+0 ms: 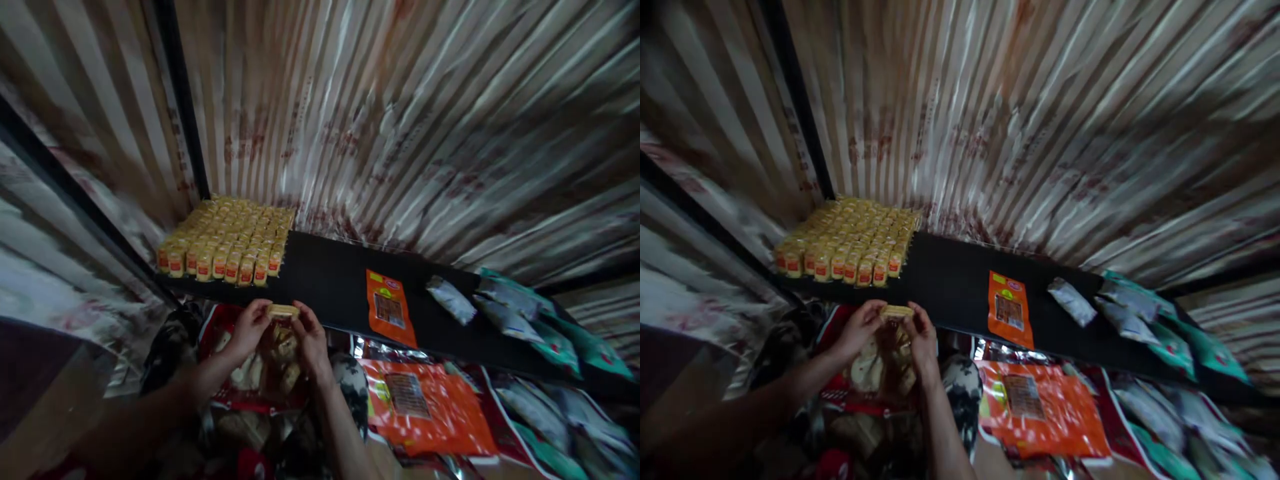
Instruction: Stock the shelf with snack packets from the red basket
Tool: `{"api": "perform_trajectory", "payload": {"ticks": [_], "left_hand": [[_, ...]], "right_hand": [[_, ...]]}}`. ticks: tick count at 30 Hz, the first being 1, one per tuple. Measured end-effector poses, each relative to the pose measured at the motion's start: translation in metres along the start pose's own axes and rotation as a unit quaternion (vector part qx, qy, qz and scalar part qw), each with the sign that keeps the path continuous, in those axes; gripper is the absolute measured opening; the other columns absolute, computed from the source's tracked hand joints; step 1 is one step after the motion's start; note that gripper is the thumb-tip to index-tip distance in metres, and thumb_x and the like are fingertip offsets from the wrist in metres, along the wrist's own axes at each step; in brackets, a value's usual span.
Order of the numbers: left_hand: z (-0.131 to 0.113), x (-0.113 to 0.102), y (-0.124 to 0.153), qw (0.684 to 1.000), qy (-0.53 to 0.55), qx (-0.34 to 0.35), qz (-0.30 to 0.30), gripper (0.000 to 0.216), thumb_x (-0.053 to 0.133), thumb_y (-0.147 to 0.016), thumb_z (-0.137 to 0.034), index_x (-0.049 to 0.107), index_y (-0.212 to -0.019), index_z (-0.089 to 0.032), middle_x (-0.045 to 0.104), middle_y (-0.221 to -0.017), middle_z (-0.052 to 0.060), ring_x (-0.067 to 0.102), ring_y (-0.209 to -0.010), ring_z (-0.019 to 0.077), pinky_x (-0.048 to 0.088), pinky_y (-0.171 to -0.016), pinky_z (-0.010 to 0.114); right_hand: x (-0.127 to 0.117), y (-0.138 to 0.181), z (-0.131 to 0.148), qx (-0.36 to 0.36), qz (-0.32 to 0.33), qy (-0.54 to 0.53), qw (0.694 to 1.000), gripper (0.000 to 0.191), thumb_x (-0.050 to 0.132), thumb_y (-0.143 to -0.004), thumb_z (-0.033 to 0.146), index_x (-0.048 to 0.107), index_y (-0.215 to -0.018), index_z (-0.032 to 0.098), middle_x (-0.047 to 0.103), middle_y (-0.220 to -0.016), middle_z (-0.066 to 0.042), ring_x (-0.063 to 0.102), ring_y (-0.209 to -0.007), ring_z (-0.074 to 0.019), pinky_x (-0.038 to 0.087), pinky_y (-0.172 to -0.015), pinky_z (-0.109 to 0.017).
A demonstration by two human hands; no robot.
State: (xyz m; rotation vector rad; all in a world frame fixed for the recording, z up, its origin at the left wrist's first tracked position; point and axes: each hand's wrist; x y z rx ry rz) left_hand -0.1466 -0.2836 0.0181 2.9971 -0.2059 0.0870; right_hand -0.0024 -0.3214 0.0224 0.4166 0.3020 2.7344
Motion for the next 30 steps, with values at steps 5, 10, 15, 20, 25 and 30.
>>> {"api": "perform_trajectory", "payload": {"ticks": [5,10,15,20,25,30], "left_hand": [[0.009,0.004,0.008,0.990,-0.054,0.132,-0.023,0.017,0.053,-0.080,-0.021,0.057,-0.096,-0.019,0.060,-0.112,0.008,0.059,-0.106,0.0186,0.051,-0.090,0.034],[0.011,0.002,0.018,0.950,-0.211,0.232,-0.018,0.018,0.047,-0.085,-0.015,0.060,-0.096,-0.022,0.052,-0.124,0.009,0.049,-0.122,0.0217,0.042,-0.103,0.042],[0.009,0.001,0.016,0.930,-0.269,0.250,-0.033,0.021,0.045,-0.087,-0.013,0.061,-0.097,-0.022,0.047,-0.130,0.008,0.045,-0.125,0.0221,0.038,-0.108,0.044],[0.015,0.001,0.002,0.932,-0.255,0.248,-0.068,0.028,0.044,-0.082,-0.007,0.062,-0.097,-0.022,0.047,-0.128,0.007,0.047,-0.122,0.0204,0.040,-0.106,0.041],[0.009,-0.007,-0.016,0.935,-0.234,0.261,-0.056,0.034,0.038,-0.077,-0.002,0.063,-0.092,-0.020,0.054,-0.117,0.008,0.054,-0.113,0.0182,0.046,-0.100,0.037],[-0.007,-0.016,-0.023,0.936,-0.240,0.257,0.011,0.034,0.039,-0.074,-0.001,0.064,-0.088,-0.020,0.059,-0.110,0.007,0.057,-0.107,0.0177,0.048,-0.095,0.035]], "right_hand": [[0.006,-0.003,0.007,0.049,-0.037,-0.121,0.991,0.049,0.078,-0.063,0.035,0.061,-0.108,0.028,0.069,-0.103,-0.001,0.065,-0.090,-0.0172,0.052,-0.078,-0.030],[0.011,-0.007,0.012,0.089,-0.025,-0.157,0.983,0.045,0.080,-0.060,0.035,0.063,-0.100,0.023,0.070,-0.090,-0.001,0.065,-0.077,-0.0151,0.052,-0.071,-0.028],[0.012,-0.015,0.012,0.085,-0.035,-0.147,0.985,0.037,0.080,-0.059,0.033,0.063,-0.090,0.024,0.068,-0.085,0.001,0.063,-0.074,-0.0144,0.051,-0.068,-0.028],[0.014,-0.017,0.008,0.073,-0.047,-0.134,0.987,0.043,0.077,-0.059,0.030,0.059,-0.098,0.026,0.067,-0.086,0.002,0.063,-0.073,-0.0148,0.051,-0.069,-0.028],[0.010,-0.015,0.008,0.087,0.039,-0.087,0.992,0.048,0.077,-0.058,0.024,0.063,-0.104,0.027,0.068,-0.096,0.001,0.064,-0.084,-0.0165,0.050,-0.076,-0.028],[0.013,-0.018,0.019,0.067,0.135,0.032,0.988,0.036,0.077,-0.062,0.029,0.070,-0.096,0.022,0.070,-0.097,-0.002,0.062,-0.088,-0.0172,0.047,-0.080,-0.027]]}}
Point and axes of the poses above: each hand's wrist, its own y-axis away from the middle knuckle, its own x-axis out of the palm, z = x × y
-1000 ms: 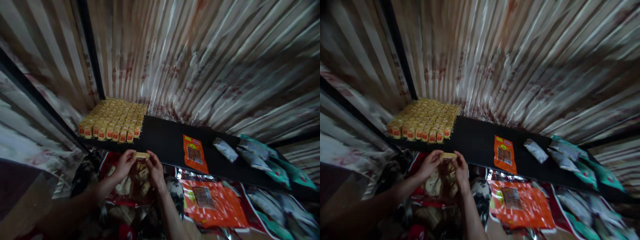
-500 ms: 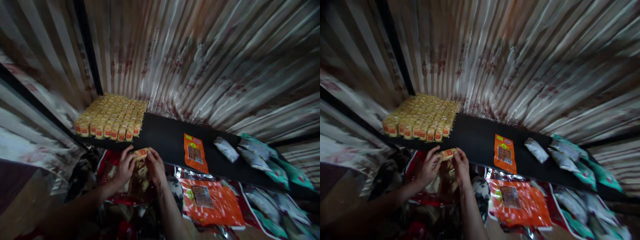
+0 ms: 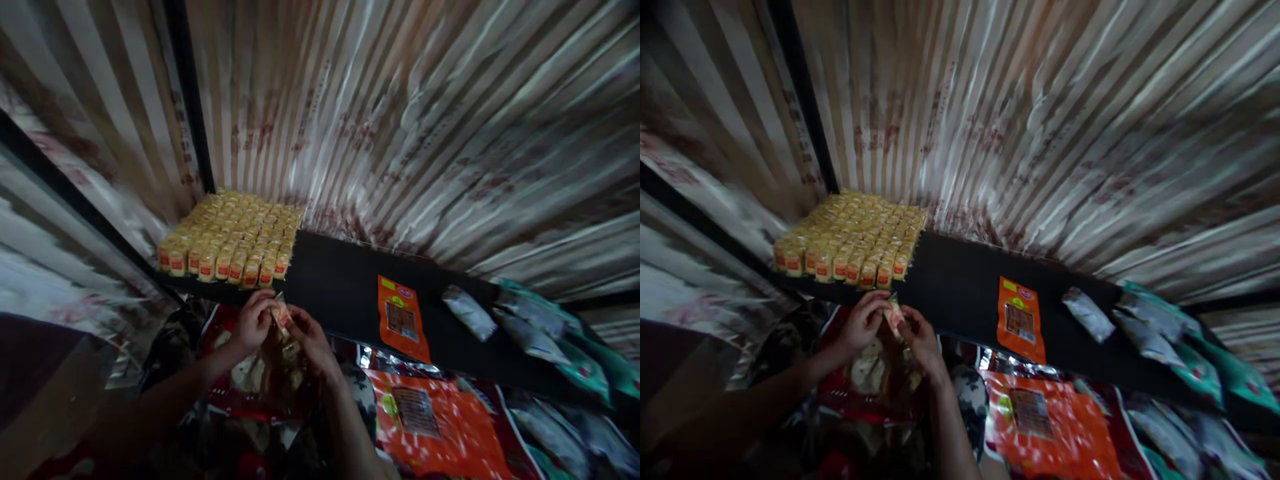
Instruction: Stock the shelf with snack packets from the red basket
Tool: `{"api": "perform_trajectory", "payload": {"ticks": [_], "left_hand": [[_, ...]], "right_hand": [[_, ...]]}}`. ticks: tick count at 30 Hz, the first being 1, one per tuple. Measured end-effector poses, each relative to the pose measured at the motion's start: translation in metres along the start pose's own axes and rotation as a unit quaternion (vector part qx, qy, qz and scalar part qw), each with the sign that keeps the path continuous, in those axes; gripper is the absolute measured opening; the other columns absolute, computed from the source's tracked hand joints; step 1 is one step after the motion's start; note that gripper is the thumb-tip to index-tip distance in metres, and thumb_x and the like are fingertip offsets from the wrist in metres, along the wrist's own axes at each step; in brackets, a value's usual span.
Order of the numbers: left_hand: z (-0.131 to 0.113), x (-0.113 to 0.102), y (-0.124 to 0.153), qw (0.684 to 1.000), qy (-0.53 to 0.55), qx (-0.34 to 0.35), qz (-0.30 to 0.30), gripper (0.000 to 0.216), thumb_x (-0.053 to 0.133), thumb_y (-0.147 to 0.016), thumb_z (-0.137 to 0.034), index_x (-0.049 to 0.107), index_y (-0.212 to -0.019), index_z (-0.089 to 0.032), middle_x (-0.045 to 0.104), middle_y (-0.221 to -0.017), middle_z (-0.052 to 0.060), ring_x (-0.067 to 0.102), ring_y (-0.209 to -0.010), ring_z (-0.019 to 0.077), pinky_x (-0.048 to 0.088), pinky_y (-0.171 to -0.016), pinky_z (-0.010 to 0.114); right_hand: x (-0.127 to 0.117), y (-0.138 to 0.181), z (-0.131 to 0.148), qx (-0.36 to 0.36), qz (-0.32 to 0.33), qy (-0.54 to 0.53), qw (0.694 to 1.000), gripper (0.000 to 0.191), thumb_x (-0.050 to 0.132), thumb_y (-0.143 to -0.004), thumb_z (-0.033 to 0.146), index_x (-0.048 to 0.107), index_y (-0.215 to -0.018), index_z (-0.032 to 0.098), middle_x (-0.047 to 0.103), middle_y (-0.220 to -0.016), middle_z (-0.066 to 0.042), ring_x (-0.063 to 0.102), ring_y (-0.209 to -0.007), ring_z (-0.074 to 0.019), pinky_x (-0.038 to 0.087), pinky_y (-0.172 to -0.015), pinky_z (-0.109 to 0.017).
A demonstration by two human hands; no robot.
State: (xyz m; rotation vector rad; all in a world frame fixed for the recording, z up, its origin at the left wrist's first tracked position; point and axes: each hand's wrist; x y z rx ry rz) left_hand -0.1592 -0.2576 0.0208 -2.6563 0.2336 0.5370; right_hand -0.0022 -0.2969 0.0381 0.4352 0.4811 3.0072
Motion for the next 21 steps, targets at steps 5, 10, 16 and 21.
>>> {"api": "perform_trajectory", "payload": {"ticks": [5,10,16,21], "left_hand": [[0.000,-0.005,-0.008,1.000,-0.003,0.014,0.015,0.035,0.039,-0.076,-0.002,0.065,-0.089,-0.021,0.058,-0.115,0.008,0.057,-0.110,0.0186,0.047,-0.098,0.037],[0.002,-0.006,-0.012,0.999,-0.033,0.026,-0.025,0.045,0.041,-0.077,-0.007,0.062,-0.115,-0.021,0.047,-0.130,0.010,0.052,-0.117,0.0216,0.045,-0.101,0.038],[0.015,0.006,-0.003,0.997,-0.066,0.000,-0.032,0.045,0.042,-0.076,-0.006,0.060,-0.115,-0.020,0.050,-0.123,0.010,0.053,-0.113,0.0209,0.044,-0.101,0.038],[0.024,0.018,-0.003,0.998,-0.067,-0.006,-0.001,0.043,0.041,-0.075,-0.005,0.061,-0.111,-0.018,0.052,-0.124,0.011,0.053,-0.115,0.0217,0.043,-0.103,0.040]], "right_hand": [[0.006,-0.009,0.008,-0.017,0.016,0.043,0.999,0.031,0.078,-0.061,0.034,0.071,-0.089,0.022,0.071,-0.084,0.000,0.062,-0.079,-0.0173,0.047,-0.075,-0.028],[0.009,-0.029,0.003,-0.056,-0.042,0.037,0.997,0.028,0.076,-0.061,0.031,0.068,-0.086,0.022,0.069,-0.081,0.001,0.060,-0.074,-0.0159,0.047,-0.072,-0.028],[0.013,-0.070,-0.008,-0.109,-0.157,0.019,0.981,0.033,0.075,-0.056,0.032,0.062,-0.084,0.022,0.068,-0.077,0.002,0.060,-0.073,-0.0161,0.048,-0.073,-0.030],[0.015,-0.092,-0.016,-0.146,-0.176,0.076,0.971,0.029,0.072,-0.061,0.030,0.063,-0.088,0.023,0.068,-0.085,0.000,0.061,-0.084,-0.0178,0.047,-0.080,-0.031]]}}
Point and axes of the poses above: each hand's wrist, its own y-axis away from the middle knuckle, its own x-axis out of the palm, z = x × y
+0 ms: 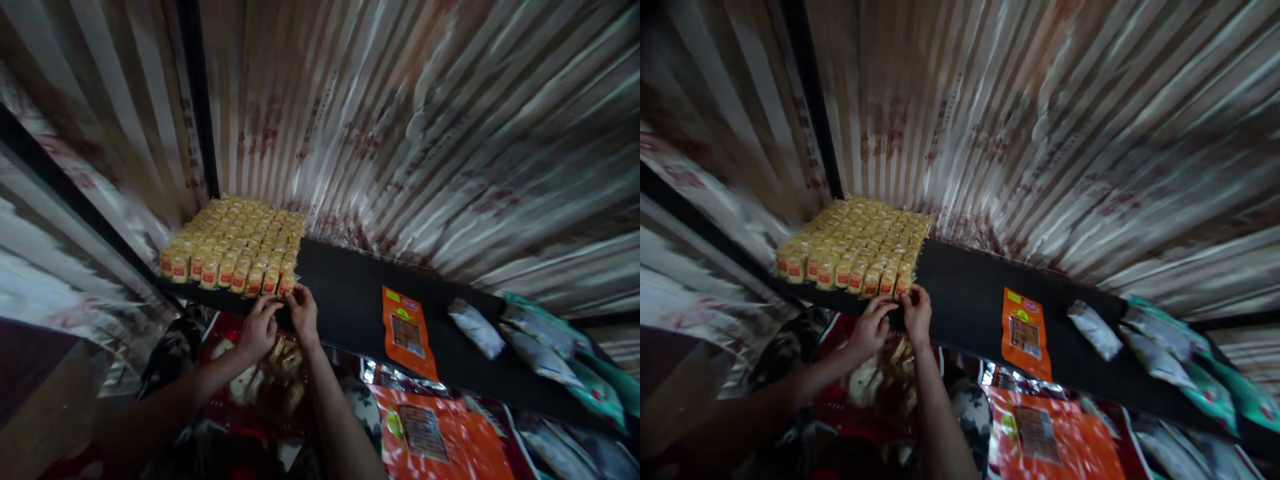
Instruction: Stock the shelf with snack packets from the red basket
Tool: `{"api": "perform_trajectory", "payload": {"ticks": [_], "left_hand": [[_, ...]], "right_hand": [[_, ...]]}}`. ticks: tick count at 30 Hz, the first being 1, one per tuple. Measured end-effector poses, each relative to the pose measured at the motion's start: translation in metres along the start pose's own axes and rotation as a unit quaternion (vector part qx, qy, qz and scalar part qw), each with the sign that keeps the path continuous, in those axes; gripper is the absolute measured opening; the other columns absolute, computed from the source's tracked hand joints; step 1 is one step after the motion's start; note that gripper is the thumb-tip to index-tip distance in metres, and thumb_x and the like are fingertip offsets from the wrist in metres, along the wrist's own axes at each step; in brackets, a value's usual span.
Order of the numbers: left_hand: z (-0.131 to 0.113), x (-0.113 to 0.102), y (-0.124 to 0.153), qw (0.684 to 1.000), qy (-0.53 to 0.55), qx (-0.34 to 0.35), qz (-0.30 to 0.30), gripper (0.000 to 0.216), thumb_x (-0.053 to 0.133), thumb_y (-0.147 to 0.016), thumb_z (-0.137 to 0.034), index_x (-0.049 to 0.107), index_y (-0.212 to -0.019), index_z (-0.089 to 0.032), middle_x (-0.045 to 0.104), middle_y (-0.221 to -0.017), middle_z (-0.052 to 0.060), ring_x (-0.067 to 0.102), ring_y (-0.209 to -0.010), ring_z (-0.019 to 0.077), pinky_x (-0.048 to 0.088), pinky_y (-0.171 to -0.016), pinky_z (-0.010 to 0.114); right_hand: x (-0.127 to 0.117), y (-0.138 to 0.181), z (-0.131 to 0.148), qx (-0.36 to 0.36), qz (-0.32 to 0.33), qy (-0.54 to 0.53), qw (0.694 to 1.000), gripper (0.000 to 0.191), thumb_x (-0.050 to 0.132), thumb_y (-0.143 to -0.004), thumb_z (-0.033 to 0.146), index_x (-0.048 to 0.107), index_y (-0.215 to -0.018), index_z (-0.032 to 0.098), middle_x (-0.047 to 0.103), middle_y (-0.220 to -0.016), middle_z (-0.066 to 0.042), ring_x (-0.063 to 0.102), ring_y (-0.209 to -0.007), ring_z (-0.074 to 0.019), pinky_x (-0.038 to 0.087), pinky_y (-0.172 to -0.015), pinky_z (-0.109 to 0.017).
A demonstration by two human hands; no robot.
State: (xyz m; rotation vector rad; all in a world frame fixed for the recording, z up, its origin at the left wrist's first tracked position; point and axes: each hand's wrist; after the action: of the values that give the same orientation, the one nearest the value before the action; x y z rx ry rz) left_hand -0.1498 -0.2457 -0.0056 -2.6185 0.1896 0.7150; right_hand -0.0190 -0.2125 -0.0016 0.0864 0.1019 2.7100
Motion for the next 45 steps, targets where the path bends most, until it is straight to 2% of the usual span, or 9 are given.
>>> {"api": "perform_trajectory", "payload": {"ticks": [7,13,19,28,34,37,41,43,45], "left_hand": [[0.014,0.009,-0.006,1.000,-0.023,-0.004,0.010,0.052,0.041,-0.072,-0.003,0.056,-0.119,-0.019,0.050,-0.129,0.010,0.048,-0.122,0.0227,0.040,-0.107,0.043],[0.024,0.014,-0.005,1.000,-0.015,-0.010,0.021,0.056,0.039,-0.070,-0.004,0.055,-0.123,-0.017,0.049,-0.132,0.012,0.046,-0.125,0.0235,0.038,-0.109,0.044],[0.026,0.013,-0.008,0.999,-0.016,0.005,0.042,0.062,0.038,-0.070,-0.005,0.050,-0.130,-0.013,0.047,-0.135,0.014,0.042,-0.128,0.0243,0.034,-0.111,0.045],[0.024,0.010,-0.009,0.998,-0.033,0.015,0.056,0.062,0.038,-0.073,-0.005,0.048,-0.134,-0.013,0.047,-0.137,0.014,0.042,-0.129,0.0245,0.034,-0.111,0.045],[0.020,0.007,-0.009,0.997,-0.049,0.032,0.049,0.057,0.039,-0.071,-0.003,0.054,-0.125,-0.012,0.050,-0.132,0.014,0.044,-0.126,0.0233,0.035,-0.110,0.043],[0.016,-0.002,-0.001,0.998,-0.045,0.040,0.036,0.047,0.039,-0.072,-0.002,0.061,-0.112,-0.014,0.057,-0.118,0.011,0.051,-0.116,0.0204,0.042,-0.104,0.038],[0.016,-0.017,0.025,0.999,-0.030,0.015,0.035,0.035,0.037,-0.076,-0.003,0.064,-0.093,-0.016,0.061,-0.098,0.008,0.057,-0.098,0.0164,0.048,-0.090,0.030],[0.020,-0.021,0.043,0.998,-0.021,-0.036,0.045,0.032,0.037,-0.077,-0.003,0.064,-0.088,-0.016,0.061,-0.093,0.006,0.058,-0.091,0.0156,0.049,-0.086,0.029],[0.026,-0.018,0.062,0.990,-0.014,-0.122,0.069,0.030,0.039,-0.077,-0.003,0.064,-0.084,-0.017,0.062,-0.089,0.005,0.058,-0.089,0.0157,0.048,-0.086,0.030]], "right_hand": [[0.004,-0.005,-0.005,-0.044,-0.013,0.065,0.997,0.027,0.069,-0.065,0.029,0.066,-0.091,0.024,0.068,-0.088,-0.001,0.060,-0.089,-0.0186,0.045,-0.083,-0.031],[0.009,-0.004,-0.006,-0.059,-0.023,0.106,0.992,0.029,0.066,-0.069,0.032,0.066,-0.096,0.023,0.067,-0.089,-0.002,0.059,-0.083,-0.0183,0.044,-0.083,-0.031],[0.014,-0.003,-0.005,-0.060,-0.025,0.096,0.993,0.028,0.065,-0.071,0.034,0.063,-0.096,0.022,0.066,-0.089,-0.002,0.059,-0.083,-0.0175,0.044,-0.083,-0.030],[0.009,-0.001,-0.015,-0.082,-0.041,0.151,0.984,0.030,0.060,-0.075,0.036,0.062,-0.100,0.020,0.065,-0.099,-0.006,0.058,-0.092,-0.0191,0.044,-0.088,-0.033],[0.009,-0.002,-0.019,-0.099,-0.008,0.186,0.978,0.030,0.056,-0.076,0.034,0.061,-0.101,0.017,0.065,-0.096,-0.006,0.059,-0.088,-0.0188,0.045,-0.086,-0.034],[0.007,0.009,-0.017,-0.110,-0.036,0.184,0.976,0.035,0.055,-0.078,0.035,0.058,-0.106,0.016,0.064,-0.104,-0.009,0.058,-0.095,-0.0193,0.044,-0.090,-0.035],[-0.004,0.045,-0.012,-0.116,-0.071,0.160,0.978,0.034,0.049,-0.083,0.039,0.058,-0.104,0.015,0.063,-0.105,-0.010,0.058,-0.097,-0.0185,0.044,-0.091,-0.034],[-0.012,0.067,-0.013,-0.103,-0.069,0.151,0.981,0.032,0.046,-0.085,0.040,0.059,-0.102,0.016,0.065,-0.102,-0.009,0.059,-0.095,-0.0180,0.044,-0.090,-0.033],[-0.021,0.089,-0.019,-0.081,-0.055,0.156,0.983,0.032,0.045,-0.086,0.041,0.059,-0.101,0.016,0.067,-0.099,-0.008,0.061,-0.093,-0.0180,0.045,-0.088,-0.032]]}}
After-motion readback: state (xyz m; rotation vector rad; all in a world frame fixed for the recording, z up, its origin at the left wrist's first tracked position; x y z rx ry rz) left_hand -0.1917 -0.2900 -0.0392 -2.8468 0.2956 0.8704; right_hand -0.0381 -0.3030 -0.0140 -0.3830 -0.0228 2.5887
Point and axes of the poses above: each hand's wrist, its own y-axis away from the middle knuckle, its own x-axis out of the palm, z = x × y
